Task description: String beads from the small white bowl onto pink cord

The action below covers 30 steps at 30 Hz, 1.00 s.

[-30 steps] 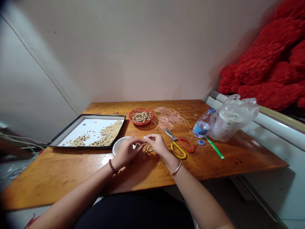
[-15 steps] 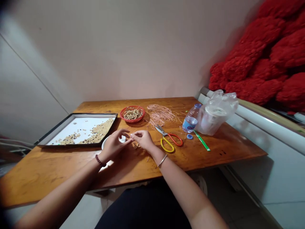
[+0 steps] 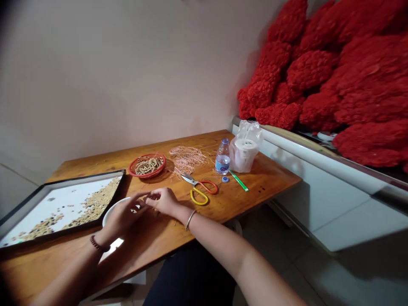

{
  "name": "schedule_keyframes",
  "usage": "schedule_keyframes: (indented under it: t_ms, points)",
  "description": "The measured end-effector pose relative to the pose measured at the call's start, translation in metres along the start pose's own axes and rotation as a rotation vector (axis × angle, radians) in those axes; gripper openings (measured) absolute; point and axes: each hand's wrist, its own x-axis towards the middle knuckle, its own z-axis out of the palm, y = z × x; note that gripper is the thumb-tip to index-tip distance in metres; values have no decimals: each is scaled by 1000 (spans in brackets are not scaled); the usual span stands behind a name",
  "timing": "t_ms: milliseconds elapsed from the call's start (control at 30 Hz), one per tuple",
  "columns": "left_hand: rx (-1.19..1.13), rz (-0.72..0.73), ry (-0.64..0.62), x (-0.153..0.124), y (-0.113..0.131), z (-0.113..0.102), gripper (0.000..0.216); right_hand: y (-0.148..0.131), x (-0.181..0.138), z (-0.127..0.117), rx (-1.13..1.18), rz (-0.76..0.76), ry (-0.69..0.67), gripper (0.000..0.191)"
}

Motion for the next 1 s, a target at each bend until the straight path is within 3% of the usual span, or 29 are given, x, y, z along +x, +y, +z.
schedule_keyframes:
  t_ms: [233, 467, 767, 1000]
  points:
    - [166, 136, 70, -3, -7, 4, 33, -3, 1, -6, -91, -3, -45, 19]
    - [151, 161, 93, -2, -13, 6, 33, -9, 8, -17, -138, 35, -201, 31]
    - [202, 152, 103, 0, -14, 5, 30, -7, 15, -14, -26, 80, -207, 20]
    - [279, 175, 122, -2, -20, 8, 29, 4, 13, -10, 83, 75, -180, 27]
